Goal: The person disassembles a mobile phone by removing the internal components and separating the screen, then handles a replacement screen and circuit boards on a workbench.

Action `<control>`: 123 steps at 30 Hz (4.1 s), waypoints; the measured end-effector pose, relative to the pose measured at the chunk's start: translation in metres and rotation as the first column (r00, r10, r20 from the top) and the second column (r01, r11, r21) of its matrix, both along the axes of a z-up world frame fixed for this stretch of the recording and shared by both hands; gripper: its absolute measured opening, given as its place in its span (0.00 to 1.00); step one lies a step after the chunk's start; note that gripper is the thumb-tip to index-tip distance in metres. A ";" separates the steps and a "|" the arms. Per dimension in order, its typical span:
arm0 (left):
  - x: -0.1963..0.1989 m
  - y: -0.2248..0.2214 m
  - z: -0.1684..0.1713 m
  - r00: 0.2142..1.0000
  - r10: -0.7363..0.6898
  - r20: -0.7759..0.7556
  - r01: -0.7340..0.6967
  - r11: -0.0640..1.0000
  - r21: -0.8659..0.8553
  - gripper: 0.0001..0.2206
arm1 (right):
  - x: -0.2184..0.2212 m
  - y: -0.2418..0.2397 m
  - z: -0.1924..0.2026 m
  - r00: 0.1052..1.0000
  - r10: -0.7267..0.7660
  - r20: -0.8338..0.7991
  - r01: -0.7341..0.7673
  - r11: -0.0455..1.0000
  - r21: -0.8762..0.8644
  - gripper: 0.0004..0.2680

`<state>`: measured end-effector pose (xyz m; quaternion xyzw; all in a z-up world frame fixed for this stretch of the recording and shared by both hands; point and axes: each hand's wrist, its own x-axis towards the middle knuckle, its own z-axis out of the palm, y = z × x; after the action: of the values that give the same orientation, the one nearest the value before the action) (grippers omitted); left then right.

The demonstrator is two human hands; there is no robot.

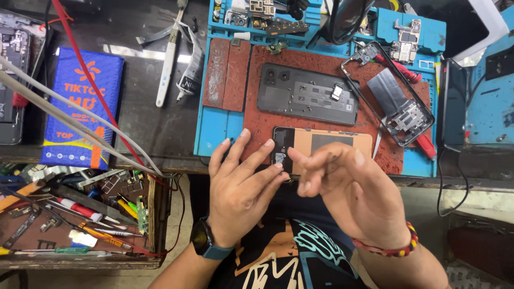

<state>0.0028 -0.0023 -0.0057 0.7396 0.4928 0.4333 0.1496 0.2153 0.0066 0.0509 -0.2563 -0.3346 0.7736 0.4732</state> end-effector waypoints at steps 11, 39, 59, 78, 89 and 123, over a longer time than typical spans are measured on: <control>-0.001 0.000 0.000 1.000 -0.011 0.016 0.011 1.000 0.008 0.08 | -0.003 0.014 0.000 0.998 0.006 0.064 -0.008 1.000 0.020 0.15; -0.003 0.001 -0.002 0.999 -0.002 0.039 0.001 1.000 0.031 0.09 | -0.033 0.063 0.029 0.198 -0.670 0.715 -0.692 0.421 0.586 0.05; -0.003 -0.004 -0.004 0.999 0.011 0.042 -0.013 0.999 0.040 0.09 | -0.036 0.058 0.027 0.162 -0.689 0.707 -0.685 0.437 0.583 0.05; -0.004 -0.004 -0.004 0.999 0.012 0.050 -0.015 0.998 0.058 0.10 | -0.036 0.060 0.020 0.154 -0.677 0.720 -0.566 0.537 0.625 0.04; -0.006 -0.003 -0.006 0.998 -0.003 0.061 -0.001 0.999 0.053 0.09 | -0.029 0.068 0.028 0.181 -0.599 0.780 -0.634 0.535 0.558 0.06; -0.010 -0.001 -0.021 0.991 -0.060 0.121 0.042 0.988 0.147 0.13 | 0.019 0.005 -0.003 0.223 -0.659 0.718 -0.250 0.673 0.696 0.07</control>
<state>-0.0076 -0.0035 -0.0265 0.7321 0.4310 0.5093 0.1375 0.2345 0.0119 0.0483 -0.5159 -0.7683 0.1793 0.3337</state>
